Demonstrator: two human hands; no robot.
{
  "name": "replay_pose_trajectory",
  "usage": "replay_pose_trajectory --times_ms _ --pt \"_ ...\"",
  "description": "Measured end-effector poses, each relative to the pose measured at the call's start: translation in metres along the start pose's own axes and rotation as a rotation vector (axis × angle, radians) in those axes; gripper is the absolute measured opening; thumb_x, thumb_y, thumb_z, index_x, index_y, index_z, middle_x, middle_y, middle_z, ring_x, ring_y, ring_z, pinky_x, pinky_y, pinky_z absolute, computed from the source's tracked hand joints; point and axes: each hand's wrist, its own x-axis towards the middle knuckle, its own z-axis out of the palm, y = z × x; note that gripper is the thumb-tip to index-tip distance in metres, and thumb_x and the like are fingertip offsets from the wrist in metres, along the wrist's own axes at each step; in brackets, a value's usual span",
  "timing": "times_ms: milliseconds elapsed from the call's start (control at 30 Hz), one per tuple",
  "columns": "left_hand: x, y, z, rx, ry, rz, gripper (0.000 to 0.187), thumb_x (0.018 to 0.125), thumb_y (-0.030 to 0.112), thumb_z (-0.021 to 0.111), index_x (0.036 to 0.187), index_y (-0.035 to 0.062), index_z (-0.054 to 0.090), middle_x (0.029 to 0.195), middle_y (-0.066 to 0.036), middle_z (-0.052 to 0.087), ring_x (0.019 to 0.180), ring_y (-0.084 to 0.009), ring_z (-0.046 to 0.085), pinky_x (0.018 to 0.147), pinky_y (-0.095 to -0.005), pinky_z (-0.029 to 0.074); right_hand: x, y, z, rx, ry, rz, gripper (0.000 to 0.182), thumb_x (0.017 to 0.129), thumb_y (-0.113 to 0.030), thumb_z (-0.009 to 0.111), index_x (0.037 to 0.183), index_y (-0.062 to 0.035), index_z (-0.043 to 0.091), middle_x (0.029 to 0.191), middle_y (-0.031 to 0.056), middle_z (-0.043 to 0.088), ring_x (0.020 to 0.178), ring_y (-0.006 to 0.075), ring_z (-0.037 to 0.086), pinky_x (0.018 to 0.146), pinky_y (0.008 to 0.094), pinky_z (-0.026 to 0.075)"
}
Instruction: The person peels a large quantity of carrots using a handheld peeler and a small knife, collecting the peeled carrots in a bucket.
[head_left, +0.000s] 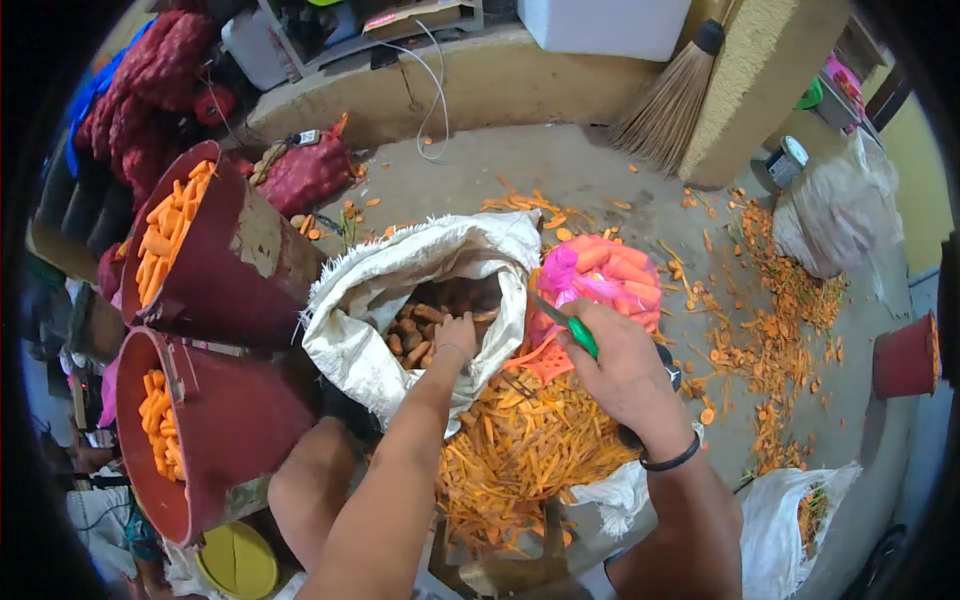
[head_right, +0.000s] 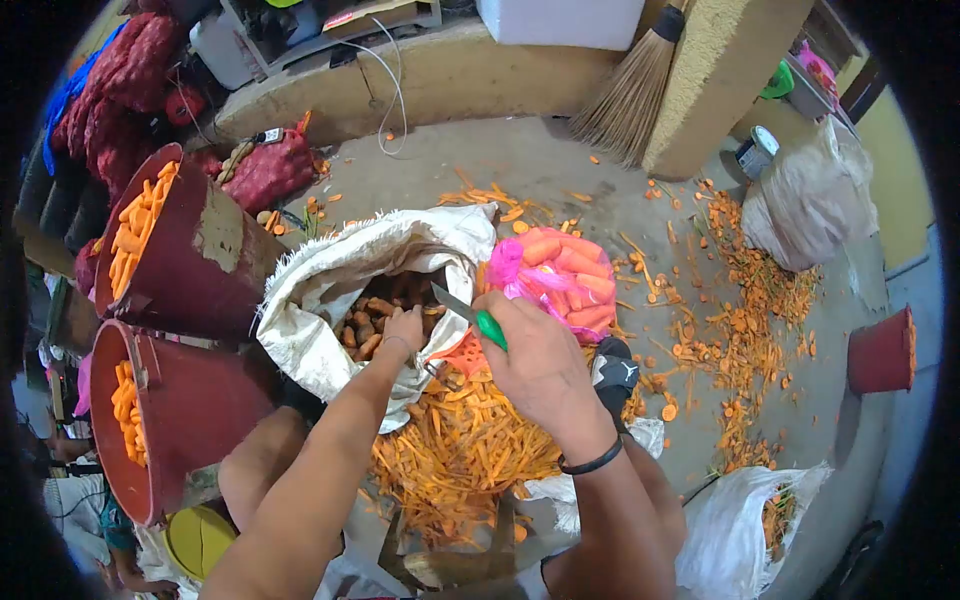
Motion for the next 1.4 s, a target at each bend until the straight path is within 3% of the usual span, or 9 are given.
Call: replay_pose_trajectory --times_ms 133,233,300,467,700,967,1200,1300,1400 --pt "0.001 -0.016 -0.032 -0.528 -0.008 0.019 0.067 0.07 0.027 0.081 0.122 0.0009 0.05 0.114 -0.019 0.065 0.101 -0.0364 0.066 0.091 -0.0431 0.052 0.001 0.009 -0.008 -0.012 0.109 -0.004 0.019 0.091 -0.012 0.06 0.108 -0.0042 0.058 0.087 0.0202 0.061 0.084 0.04 0.061 0.072 0.0478 0.048" --pt "-0.023 -0.022 -0.091 -1.324 -0.019 0.157 0.065 0.081 0.015 0.074 0.137 0.0035 0.044 0.111 -0.013 0.064 0.098 -0.0225 0.065 0.084 -0.0339 0.055 0.002 0.024 -0.014 0.004 0.191 0.044 0.02 0.092 -0.014 0.061 0.109 -0.0037 0.058 0.091 0.0199 0.064 0.086 0.0378 0.063 0.075 0.0446 0.049" --pt "-0.076 -0.016 -0.163 -1.661 -0.332 0.243 0.063 0.086 0.015 0.07 0.141 0.0034 0.04 0.116 -0.013 0.062 0.1 -0.0228 0.065 0.083 -0.0335 0.056 0.002 0.025 -0.023 0.05 0.21 0.108 0.021 0.093 -0.017 0.062 0.109 -0.0032 0.058 0.093 0.0194 0.065 0.087 0.0357 0.064 0.077 0.0422 0.049" --pt "-0.162 0.0 -0.211 -1.9 -0.216 0.301 0.05 0.094 0.03 0.066 0.131 0.002 0.049 0.109 -0.01 0.062 0.09 -0.0196 0.062 0.078 -0.0331 0.052 0.009 0.02 -0.015 0.191 0.212 0.204 0.024 0.092 -0.021 0.065 0.106 -0.0022 0.059 0.093 0.018 0.066 0.087 0.0315 0.065 0.079 0.0382 0.049" --pt "-0.199 0.03 -0.2 -1.737 -0.115 0.621 0.051 0.095 0.036 0.064 0.129 0.0007 0.05 0.105 -0.007 0.063 0.091 -0.0138 0.061 0.08 -0.0293 0.05 0.014 0.024 0.024 0.222 0.097 0.226 0.03 0.091 -0.026 0.066 0.107 -0.0012 0.06 0.097 0.0202 0.067 0.092 0.036 0.065 0.081 0.0394 0.049" --pt "-0.209 0.031 -0.211 -1.537 -0.058 0.596 0.05 0.092 0.021 0.067 0.135 0.0036 0.048 0.124 -0.009 0.057 0.11 -0.019 0.059 0.097 -0.0339 0.046 0.006 0.017 0.045 -0.112 -0.019 0.253 0.037 0.096 -0.029 0.058 0.12 -0.0021 0.052 0.095 0.0258 0.065 0.094 0.0462 0.062 0.08 0.0488 0.049" --pt "-0.205 0.011 -0.226 -1.109 0.175 0.664 0.047 0.087 0.019 0.07 0.129 0.0018 0.054 0.12 -0.013 0.06 0.111 -0.0237 0.059 0.097 -0.0355 0.045 0.007 -0.023 0.025 0.753 -0.42 0.456 0.037 0.096 -0.032 0.063 0.114 -0.0007 0.056 0.078 0.0055 0.059 0.073 0.0128 0.058 0.065 0.0319 0.049" --pt "-0.208 0.01 -0.228 -1.048 0.182 0.644 0.048 0.084 0.017 0.07 0.127 0.0002 0.055 0.118 -0.015 0.06 0.111 -0.0272 0.059 0.097 -0.0369 0.045 0.002 -0.018 0.042 0.43 -0.226 -0.029 0.046 0.09 -0.038 0.07 0.112 0.0005 0.057 0.078 0.0066 0.059 0.067 0.0116 0.057 0.06 0.0308 0.047" --pt "-0.207 0.01 -0.227 -1.013 0.185 0.665 0.05 0.082 0.015 0.07 0.127 -0.0009 0.055 0.117 -0.015 0.06 0.111 -0.0282 0.059 0.097 -0.0374 0.045 -0.001 -0.027 0.038 0.335 -0.295 0.05 0.055 0.084 -0.046 0.076 0.109 0.0005 0.06 0.071 0.0048 0.057 0.061 0.0129 0.056 0.056 0.031 0.045"
